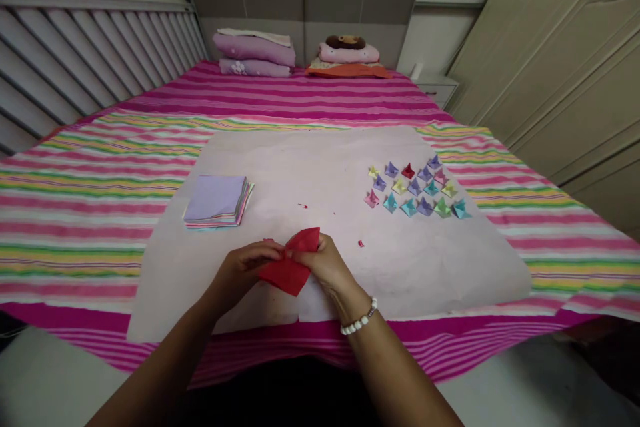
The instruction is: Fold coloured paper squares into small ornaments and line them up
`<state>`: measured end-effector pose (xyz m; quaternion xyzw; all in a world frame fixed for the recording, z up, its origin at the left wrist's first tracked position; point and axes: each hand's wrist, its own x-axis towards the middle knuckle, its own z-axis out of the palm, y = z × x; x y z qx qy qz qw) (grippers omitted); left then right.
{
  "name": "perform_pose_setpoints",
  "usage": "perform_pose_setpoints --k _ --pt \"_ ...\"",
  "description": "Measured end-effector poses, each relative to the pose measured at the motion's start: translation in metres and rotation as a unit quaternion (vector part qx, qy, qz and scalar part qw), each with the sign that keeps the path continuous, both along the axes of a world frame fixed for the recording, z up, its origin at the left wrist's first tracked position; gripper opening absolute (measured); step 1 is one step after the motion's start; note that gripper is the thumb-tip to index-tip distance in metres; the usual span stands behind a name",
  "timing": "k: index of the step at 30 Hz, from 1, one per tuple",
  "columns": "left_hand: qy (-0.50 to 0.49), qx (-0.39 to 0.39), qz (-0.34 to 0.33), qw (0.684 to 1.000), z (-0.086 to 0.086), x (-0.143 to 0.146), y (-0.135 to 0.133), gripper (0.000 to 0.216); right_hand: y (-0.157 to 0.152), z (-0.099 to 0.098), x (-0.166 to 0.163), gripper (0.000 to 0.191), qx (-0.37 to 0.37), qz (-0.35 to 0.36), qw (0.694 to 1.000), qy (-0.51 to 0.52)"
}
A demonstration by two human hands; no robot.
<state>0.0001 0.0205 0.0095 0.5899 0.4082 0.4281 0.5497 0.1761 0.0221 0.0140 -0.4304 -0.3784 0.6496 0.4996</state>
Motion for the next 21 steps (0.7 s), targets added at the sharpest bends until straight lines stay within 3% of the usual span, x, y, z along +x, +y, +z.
perform_pose_setpoints --k 8,14,18,21 --pt "0.017 -0.014 -0.024 0.999 0.003 -0.002 0.0 0.006 -0.001 -0.005 0.0 0.005 0.051 0.011 0.998 -0.047" --pt "0.033 -0.019 -0.006 0.999 0.002 0.0 0.0 0.008 -0.002 0.006 -0.001 0.026 0.084 0.024 0.995 -0.057" --pt "0.007 -0.042 -0.002 0.999 0.002 0.002 -0.002 0.027 -0.002 0.007 0.002 0.02 0.086 0.05 0.993 -0.069" --pt "0.025 -0.041 -0.032 0.998 0.001 0.003 -0.003 0.02 -0.002 0.006 0.003 0.018 0.091 0.054 0.991 -0.081"
